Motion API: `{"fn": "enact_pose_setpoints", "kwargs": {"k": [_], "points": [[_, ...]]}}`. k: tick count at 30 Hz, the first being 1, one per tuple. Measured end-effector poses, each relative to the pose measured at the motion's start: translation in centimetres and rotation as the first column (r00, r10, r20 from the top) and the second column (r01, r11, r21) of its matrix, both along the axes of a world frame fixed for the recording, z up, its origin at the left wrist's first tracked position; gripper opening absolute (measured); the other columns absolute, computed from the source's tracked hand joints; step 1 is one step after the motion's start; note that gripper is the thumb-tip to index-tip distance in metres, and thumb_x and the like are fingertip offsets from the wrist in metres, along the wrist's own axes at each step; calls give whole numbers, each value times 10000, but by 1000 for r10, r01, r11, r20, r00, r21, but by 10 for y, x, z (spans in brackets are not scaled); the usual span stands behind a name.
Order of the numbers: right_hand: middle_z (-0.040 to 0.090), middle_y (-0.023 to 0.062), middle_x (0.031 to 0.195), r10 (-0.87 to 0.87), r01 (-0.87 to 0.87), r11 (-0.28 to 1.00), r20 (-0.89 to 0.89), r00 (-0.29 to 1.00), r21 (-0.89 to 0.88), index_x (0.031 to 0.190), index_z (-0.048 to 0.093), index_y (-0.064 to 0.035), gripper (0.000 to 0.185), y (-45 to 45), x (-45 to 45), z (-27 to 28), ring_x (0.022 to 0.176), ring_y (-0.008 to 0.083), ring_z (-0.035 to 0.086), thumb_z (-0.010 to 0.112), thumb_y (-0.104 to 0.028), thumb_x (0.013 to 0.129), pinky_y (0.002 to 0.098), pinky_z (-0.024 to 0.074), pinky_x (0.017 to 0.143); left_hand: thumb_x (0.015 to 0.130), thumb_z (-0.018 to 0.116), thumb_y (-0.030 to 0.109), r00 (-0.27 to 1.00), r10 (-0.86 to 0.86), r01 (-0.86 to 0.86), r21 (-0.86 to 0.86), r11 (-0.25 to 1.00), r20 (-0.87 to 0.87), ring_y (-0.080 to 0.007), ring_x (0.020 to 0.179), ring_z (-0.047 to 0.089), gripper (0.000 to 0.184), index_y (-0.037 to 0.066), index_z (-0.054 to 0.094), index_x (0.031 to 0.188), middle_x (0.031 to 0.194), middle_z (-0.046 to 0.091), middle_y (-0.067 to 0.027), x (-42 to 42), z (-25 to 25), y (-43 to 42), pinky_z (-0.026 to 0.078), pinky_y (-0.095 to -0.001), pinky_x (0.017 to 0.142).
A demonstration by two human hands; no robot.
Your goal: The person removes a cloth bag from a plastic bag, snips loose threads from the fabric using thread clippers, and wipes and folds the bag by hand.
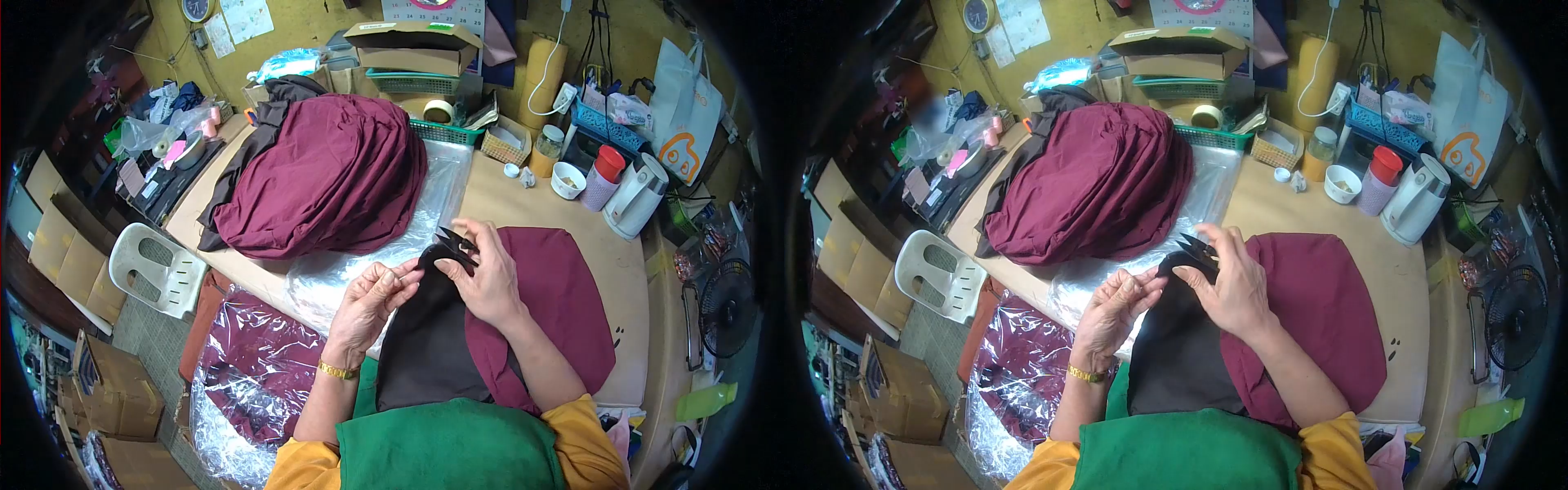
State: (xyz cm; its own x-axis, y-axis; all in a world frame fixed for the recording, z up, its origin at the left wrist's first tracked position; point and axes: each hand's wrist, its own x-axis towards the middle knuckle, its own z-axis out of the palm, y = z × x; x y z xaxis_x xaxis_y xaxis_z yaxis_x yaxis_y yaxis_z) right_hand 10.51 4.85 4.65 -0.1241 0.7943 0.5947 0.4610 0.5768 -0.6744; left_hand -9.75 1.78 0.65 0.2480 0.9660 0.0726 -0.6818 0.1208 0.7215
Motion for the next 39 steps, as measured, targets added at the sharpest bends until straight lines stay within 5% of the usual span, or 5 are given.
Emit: {"fn": "enact_pose_setpoints", "kwargs": {"k": [13,21,25,28,39], "points": [[571,9,801,-215,-11,833,343,914,553,907,712,-97,278,-19,-13,3,647,152,566,821,-114,651,315,365,534,1012,550,134,999,37,-36,37,999,-33,-165,1091,638,139,31,547,918,1326,573,-181,8,8,-10,527,-342,991],[546,-55,628,335,-361,840,-135,932,-405,822,668,-11,157,18,6,-11,548,38,448,781,-120,821,247,361,516,1038,512,245,967,146,-110,174,979,-211,-233,1106,639,266,27,572,898,1243,625,-174,-4,15,-15,523,-349,948],[499,-57,590,177,-258,881,-230,957,-396,814,658,-4,212,25,7,-31,569,29,430,761,-182,863,256,361,517,1034,465,375,689,667,-642,190,743,-282,-165,951,581,354,58,621,1055,1116,631,-104,-48,0,4,470,-297,826],[512,-23,574,176,-239,896,-196,965,-374,819,659,-10,195,22,-1,-29,566,33,439,759,-173,860,267,369,514,966,614,213,505,623,-340,526,780,-598,-157,1073,502,453,50,477,1366,1239,524,-79,-16,4,1,469,-306,861],[561,20,586,99,-110,951,-54,994,-288,805,649,3,190,21,5,-27,570,37,447,756,-146,851,273,375,518,943,670,161,579,431,-285,323,902,-692,-38,681,560,194,-11,730,874,738,672,9,-13,-4,4,431,-211,601]]}}
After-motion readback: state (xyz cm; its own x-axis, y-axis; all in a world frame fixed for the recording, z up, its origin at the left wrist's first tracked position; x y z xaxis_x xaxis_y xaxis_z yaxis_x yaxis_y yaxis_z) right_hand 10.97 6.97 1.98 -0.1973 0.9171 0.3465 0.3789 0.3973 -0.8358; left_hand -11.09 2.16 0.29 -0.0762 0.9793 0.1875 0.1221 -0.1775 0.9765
